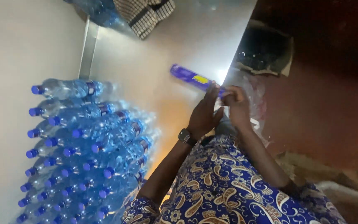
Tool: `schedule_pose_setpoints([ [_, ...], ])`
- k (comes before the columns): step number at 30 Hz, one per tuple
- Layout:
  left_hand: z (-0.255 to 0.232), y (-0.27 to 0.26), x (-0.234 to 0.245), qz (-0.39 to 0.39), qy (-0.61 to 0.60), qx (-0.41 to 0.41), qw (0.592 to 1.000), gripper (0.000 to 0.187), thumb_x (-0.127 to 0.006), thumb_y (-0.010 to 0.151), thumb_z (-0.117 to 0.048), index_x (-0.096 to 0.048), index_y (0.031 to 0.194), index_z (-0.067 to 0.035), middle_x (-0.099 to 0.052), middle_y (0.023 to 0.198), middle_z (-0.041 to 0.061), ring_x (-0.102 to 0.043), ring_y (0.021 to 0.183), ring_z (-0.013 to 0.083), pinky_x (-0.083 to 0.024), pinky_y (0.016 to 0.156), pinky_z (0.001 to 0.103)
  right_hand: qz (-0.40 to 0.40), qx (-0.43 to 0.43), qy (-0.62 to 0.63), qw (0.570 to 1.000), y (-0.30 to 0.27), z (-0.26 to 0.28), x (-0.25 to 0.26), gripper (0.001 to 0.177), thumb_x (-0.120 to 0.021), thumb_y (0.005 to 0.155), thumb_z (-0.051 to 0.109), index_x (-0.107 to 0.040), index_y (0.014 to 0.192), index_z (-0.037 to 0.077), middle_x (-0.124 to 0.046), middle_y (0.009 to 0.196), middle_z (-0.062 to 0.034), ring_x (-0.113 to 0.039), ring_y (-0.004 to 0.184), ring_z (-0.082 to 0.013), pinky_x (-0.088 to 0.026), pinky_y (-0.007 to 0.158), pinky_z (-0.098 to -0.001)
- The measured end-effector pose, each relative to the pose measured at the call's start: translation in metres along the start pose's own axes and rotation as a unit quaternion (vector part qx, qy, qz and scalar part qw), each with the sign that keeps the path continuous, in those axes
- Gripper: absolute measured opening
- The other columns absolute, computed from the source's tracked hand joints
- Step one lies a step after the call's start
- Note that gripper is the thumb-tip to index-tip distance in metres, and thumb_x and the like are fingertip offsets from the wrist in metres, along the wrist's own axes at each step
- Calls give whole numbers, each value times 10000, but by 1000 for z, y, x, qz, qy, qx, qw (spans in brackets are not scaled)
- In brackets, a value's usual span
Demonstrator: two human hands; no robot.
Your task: Manually applying adhesive labels to plastic water bottles and organizing them into a bulk pack.
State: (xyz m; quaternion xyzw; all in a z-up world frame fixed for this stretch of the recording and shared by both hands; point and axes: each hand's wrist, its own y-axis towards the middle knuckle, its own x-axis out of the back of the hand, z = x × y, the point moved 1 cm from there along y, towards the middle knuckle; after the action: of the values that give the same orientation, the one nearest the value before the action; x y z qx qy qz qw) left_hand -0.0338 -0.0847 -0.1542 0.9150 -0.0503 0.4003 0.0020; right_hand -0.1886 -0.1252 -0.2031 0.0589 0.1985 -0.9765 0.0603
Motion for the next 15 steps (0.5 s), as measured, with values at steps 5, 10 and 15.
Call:
schedule_pose_setpoints([
  [5,70,111,20,-129,-101,-47,985,834,-794,1024,-85,-348,1724,-5,-461,1733,235,-584,1498,392,-571,1202,385,-203,24,89,975,37,-8,96,146,-703,1134,125,-721,1267,183,-700,1116,13,-718,879,-79,-639,808,-191],
  [10,242,341,30,-270,-71,-49,959,777,-857,1091,-223,-391,1704,-114,-511,1730,143,-564,1565,329,-453,1342,436,-230,20,6,973,21,27,159,284,-775,1059,379,-641,1258,227,-645,1286,17,-650,1147,-149,-585,1000,-334],
  [15,243,459,37,-268,-76,-13,960,909,-956,1036,-365,-387,1706,-133,-506,1737,154,-489,1635,336,-392,1385,455,-265,45,62,961,1,4,169,260,-763,1128,181,-611,1310,74,-616,1178,-87,-687,996,-166,-619,953,-323],
])
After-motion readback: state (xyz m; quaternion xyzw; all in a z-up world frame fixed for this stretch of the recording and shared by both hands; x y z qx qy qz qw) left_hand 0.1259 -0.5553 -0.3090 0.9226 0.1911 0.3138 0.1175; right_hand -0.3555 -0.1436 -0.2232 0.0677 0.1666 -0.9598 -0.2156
